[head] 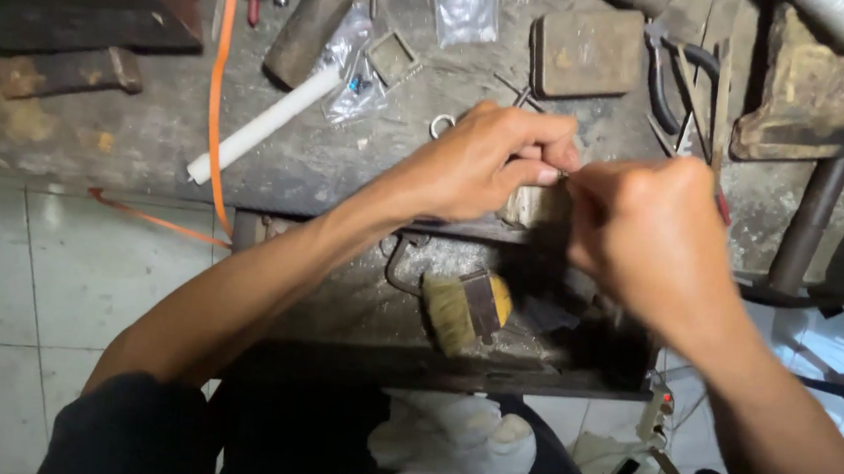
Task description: Using a fine-pointed tool to refine and position a small component on a jewelry piece.
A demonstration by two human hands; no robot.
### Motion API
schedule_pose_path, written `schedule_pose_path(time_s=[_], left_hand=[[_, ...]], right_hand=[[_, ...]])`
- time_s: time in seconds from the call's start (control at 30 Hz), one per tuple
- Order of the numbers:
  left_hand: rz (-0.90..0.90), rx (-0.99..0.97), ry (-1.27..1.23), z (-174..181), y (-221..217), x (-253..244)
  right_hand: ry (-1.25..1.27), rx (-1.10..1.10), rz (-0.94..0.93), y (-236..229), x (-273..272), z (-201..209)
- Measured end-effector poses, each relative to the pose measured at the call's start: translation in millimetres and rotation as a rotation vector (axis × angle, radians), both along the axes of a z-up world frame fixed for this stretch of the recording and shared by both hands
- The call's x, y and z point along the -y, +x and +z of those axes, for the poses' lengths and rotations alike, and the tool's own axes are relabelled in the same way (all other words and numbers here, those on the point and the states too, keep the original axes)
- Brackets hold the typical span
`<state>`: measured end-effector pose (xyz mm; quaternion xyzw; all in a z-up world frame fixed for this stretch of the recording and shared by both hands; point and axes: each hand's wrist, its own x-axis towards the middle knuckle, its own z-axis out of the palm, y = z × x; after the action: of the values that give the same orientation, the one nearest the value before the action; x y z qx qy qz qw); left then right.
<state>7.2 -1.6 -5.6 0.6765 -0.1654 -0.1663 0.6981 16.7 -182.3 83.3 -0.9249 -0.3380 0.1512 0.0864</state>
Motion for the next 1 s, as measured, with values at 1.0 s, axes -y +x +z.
schedule_pose_path(time_s=[1.0], left_hand=[[-0.047,-0.053,-0.074,12,1,-6]], right_hand=[[1.76,-0.345,-0.085,-36,42,-61]])
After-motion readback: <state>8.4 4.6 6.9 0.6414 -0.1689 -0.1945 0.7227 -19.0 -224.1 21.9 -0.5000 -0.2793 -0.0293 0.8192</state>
